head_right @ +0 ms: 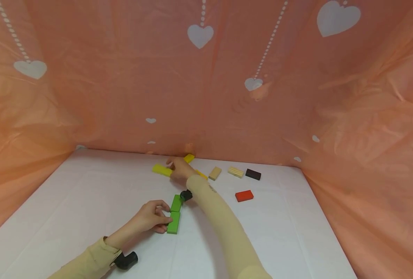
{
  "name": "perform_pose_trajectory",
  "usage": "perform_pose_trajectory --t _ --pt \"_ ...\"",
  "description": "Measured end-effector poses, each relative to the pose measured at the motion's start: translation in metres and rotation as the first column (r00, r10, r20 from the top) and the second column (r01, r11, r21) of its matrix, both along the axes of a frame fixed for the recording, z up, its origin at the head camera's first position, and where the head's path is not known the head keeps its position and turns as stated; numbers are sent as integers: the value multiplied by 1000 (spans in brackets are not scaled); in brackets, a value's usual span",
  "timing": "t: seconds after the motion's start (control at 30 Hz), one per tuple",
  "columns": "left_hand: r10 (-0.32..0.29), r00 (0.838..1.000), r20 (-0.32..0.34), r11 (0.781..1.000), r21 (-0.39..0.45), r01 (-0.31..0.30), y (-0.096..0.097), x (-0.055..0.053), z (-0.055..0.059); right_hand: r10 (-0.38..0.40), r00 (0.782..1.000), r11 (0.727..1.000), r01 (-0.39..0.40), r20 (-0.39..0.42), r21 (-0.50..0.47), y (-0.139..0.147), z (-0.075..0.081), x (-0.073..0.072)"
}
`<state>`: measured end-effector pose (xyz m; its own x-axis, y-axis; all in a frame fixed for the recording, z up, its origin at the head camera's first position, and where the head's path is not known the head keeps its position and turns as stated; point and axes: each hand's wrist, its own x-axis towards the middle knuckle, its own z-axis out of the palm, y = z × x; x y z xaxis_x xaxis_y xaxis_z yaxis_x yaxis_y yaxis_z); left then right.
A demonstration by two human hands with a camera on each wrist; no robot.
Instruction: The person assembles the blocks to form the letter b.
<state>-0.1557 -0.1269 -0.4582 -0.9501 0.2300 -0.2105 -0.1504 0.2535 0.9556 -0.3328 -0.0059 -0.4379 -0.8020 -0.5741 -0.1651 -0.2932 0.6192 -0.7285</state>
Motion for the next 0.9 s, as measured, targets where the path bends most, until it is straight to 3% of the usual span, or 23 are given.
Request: perform_pose_trajectory --t 0.4,0.63,0.9 --pt "1 1000 13 1000 -5 -1 0 -1 0 167 986 984 -165 -24 67 10 1 -7" --pt "0 1000 15 1000 -7 0 0 -1 1 174 984 972 -167 -28 164 7 5 -2" --pt "1 1000 24 1000 -6 -1 1 -1 2 178 983 976 -172 -37 137 6 5 2"
